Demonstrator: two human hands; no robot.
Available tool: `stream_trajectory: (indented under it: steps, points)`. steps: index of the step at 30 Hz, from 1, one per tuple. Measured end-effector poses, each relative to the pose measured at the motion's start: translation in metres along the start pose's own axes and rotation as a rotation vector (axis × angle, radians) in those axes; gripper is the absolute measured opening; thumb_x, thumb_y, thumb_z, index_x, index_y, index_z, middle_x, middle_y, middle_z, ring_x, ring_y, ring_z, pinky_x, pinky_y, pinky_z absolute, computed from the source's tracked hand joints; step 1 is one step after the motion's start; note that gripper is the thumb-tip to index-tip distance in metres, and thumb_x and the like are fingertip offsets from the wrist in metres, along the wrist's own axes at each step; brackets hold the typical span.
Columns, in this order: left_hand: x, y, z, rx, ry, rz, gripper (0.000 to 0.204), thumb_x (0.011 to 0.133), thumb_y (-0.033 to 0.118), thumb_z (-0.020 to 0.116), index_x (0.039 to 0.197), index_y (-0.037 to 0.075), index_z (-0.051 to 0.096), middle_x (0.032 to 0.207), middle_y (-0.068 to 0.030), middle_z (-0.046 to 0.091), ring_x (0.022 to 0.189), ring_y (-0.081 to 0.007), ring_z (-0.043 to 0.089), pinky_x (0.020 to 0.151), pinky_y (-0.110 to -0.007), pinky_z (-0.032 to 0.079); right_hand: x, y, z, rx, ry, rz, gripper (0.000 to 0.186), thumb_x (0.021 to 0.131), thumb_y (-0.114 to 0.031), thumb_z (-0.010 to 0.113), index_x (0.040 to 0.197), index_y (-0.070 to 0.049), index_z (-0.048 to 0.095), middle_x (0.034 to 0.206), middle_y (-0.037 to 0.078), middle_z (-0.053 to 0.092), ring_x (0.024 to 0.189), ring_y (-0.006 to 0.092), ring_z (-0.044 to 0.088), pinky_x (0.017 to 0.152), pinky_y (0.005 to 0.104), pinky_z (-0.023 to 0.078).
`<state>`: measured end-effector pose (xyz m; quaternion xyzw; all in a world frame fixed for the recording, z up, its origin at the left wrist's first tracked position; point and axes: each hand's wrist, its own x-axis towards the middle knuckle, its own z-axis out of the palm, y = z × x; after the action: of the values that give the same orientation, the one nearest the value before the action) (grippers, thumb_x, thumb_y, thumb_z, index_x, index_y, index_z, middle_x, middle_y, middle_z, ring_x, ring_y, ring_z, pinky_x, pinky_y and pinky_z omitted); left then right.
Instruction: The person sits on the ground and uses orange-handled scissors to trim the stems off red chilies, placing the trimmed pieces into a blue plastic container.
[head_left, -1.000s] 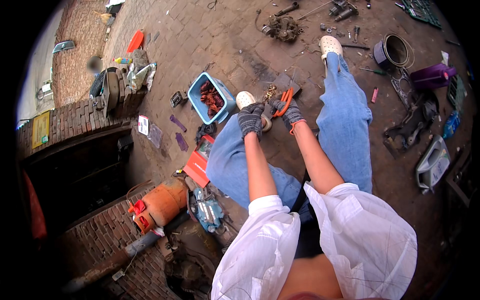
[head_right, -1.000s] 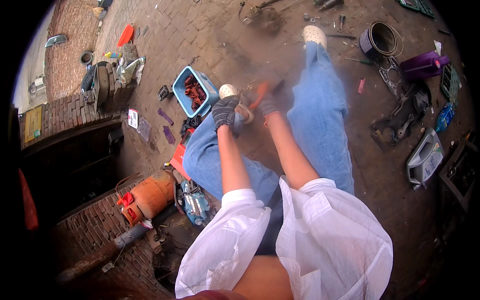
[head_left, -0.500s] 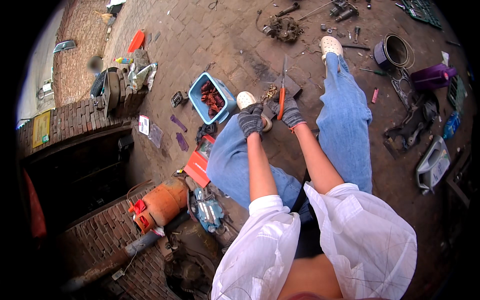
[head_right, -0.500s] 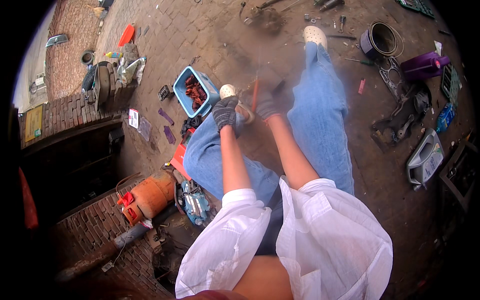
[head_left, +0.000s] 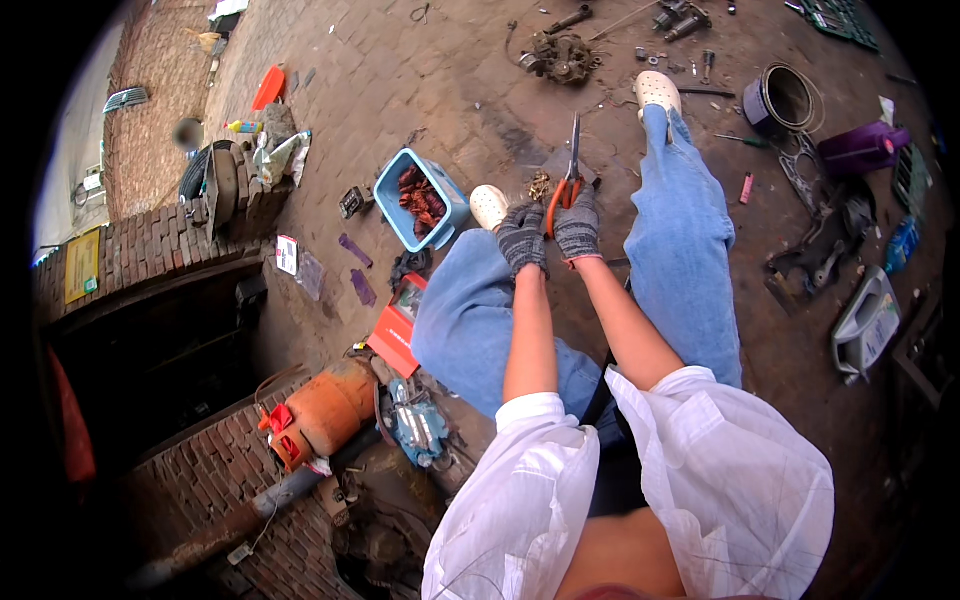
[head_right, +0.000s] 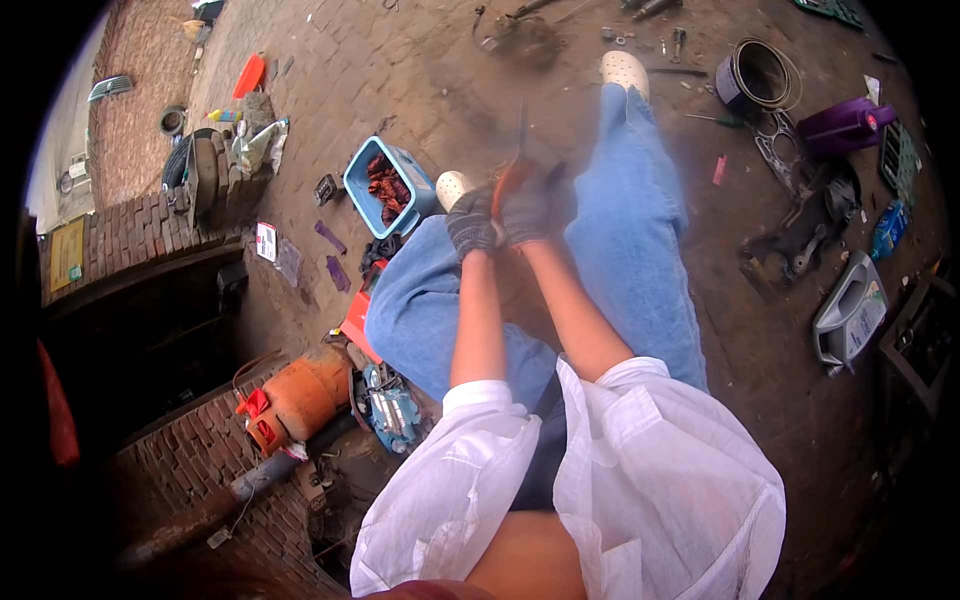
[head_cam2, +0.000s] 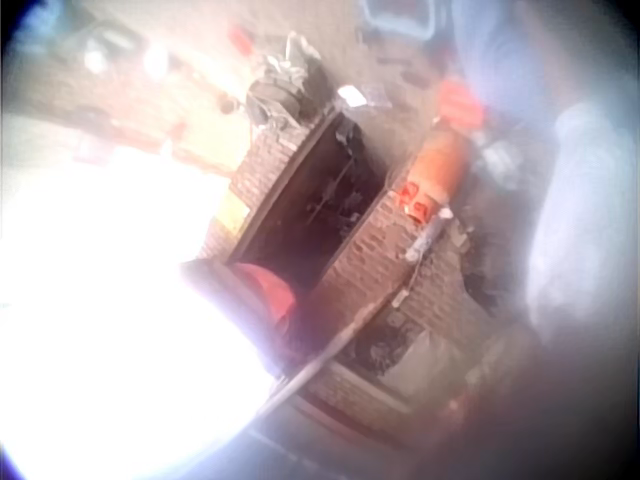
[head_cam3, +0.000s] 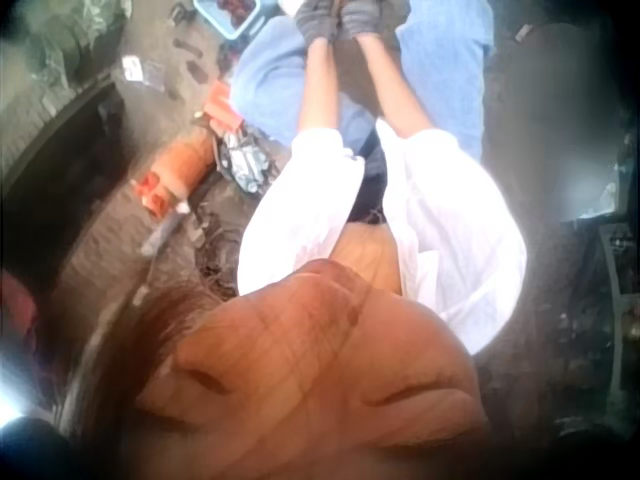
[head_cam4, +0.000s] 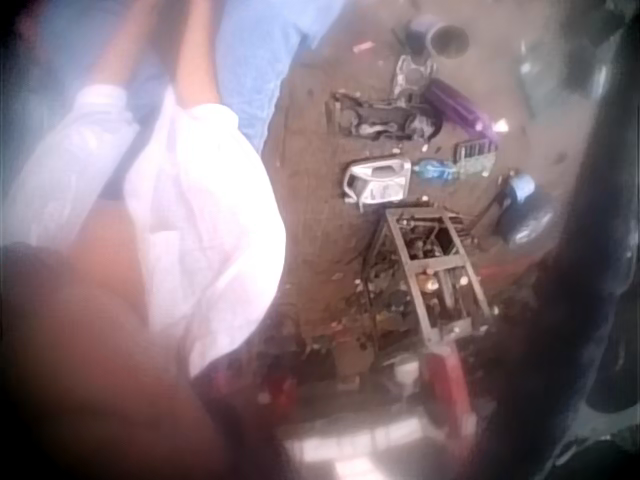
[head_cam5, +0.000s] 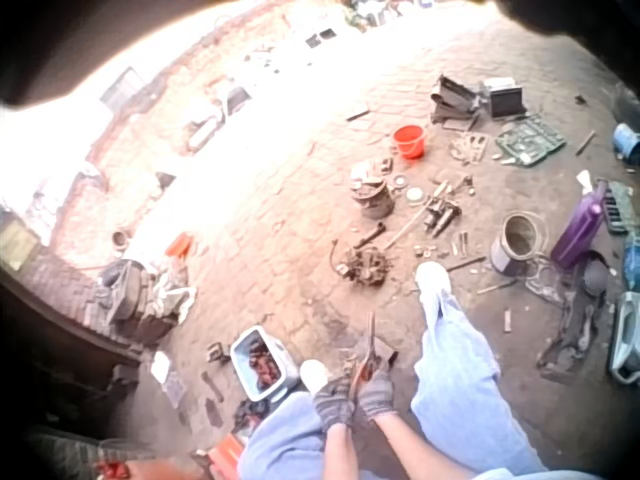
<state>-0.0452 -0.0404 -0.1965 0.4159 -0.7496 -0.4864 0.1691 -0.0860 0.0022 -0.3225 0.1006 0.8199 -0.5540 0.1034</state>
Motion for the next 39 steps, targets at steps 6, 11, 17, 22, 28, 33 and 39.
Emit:
stream_trajectory:
  steps: [6, 11, 17, 22, 28, 33, 39]
  points:
    - [0.036, -0.016, -0.022, -0.119, 0.121, -0.199, 0.013, 0.068, 0.010, 0.063, 0.079, 0.002, 0.062, 0.071, -0.0036, 0.059, 0.058, -0.0104, 0.049, 0.051, -0.022, 0.038, -0.002, 0.006, 0.013, 0.470, -0.294, 0.288, 0.059, 0.064, -0.048, 0.054, 0.098, 0.000, 0.048, 0.078, 0.016, 0.056, 0.068, 0.0307, 0.055, 0.058, 0.0367, 0.044]
    - [0.047, -0.032, -0.019, 0.065, 0.125, -0.320, 0.039, 0.075, 0.039, 0.051, 0.083, 0.002, 0.060, 0.066, -0.0070, 0.057, 0.055, -0.0123, 0.051, 0.050, -0.028, 0.040, -0.021, 0.000, -0.014, 0.828, -0.945, 0.782, 0.057, 0.065, -0.046, 0.054, 0.097, 0.000, 0.048, 0.078, 0.016, 0.056, 0.067, 0.0296, 0.054, 0.057, 0.0360, 0.043]
    - [0.044, -0.041, -0.008, -0.217, 0.222, -0.218, 0.034, 0.072, 0.032, 0.057, 0.084, 0.000, 0.060, 0.069, -0.0069, 0.058, 0.060, -0.0124, 0.052, 0.052, -0.027, 0.041, -0.026, -0.003, -0.022, 0.888, -1.053, 0.808, 0.054, 0.066, -0.045, 0.054, 0.097, -0.001, 0.048, 0.077, 0.015, 0.056, 0.065, 0.0283, 0.054, 0.056, 0.0351, 0.042]
    - [0.041, -0.017, -0.005, -0.064, 0.120, -0.326, 0.032, 0.067, 0.027, 0.062, 0.084, 0.000, 0.060, 0.070, -0.0049, 0.058, 0.058, -0.0125, 0.051, 0.050, -0.026, 0.040, -0.021, -0.002, -0.024, 0.942, -1.052, 0.799, 0.052, 0.067, -0.043, 0.054, 0.097, -0.002, 0.048, 0.077, 0.014, 0.056, 0.064, 0.0272, 0.053, 0.055, 0.0345, 0.041]
    - [0.043, -0.029, -0.004, -0.172, 0.090, -0.335, 0.027, 0.065, 0.024, 0.064, 0.079, 0.002, 0.062, 0.067, -0.0038, 0.057, 0.056, -0.0117, 0.051, 0.049, -0.025, 0.041, -0.019, -0.012, -0.024, 1.011, -1.043, 0.779, 0.049, 0.068, -0.042, 0.054, 0.097, -0.002, 0.049, 0.076, 0.013, 0.056, 0.062, 0.0258, 0.052, 0.053, 0.0336, 0.041]
    - [0.044, -0.044, -0.009, -0.152, 0.121, -0.184, 0.023, 0.065, 0.018, 0.065, 0.079, 0.001, 0.063, 0.072, -0.0052, 0.060, 0.061, -0.0130, 0.054, 0.056, -0.026, 0.044, -0.018, -0.020, -0.026, 1.063, -1.037, 0.766, 0.047, 0.068, -0.040, 0.054, 0.096, -0.003, 0.049, 0.076, 0.013, 0.056, 0.061, 0.0247, 0.052, 0.052, 0.0329, 0.040]
    - [0.042, -0.041, -0.007, -0.139, 0.203, -0.092, 0.022, 0.065, 0.012, 0.066, 0.082, -0.001, 0.063, 0.077, -0.0087, 0.062, 0.067, -0.0141, 0.056, 0.064, -0.026, 0.044, -0.019, -0.022, -0.030, 1.101, -1.022, 0.760, 0.045, 0.069, -0.039, 0.053, 0.096, -0.003, 0.049, 0.075, 0.012, 0.056, 0.059, 0.0234, 0.051, 0.050, 0.0321, 0.039]
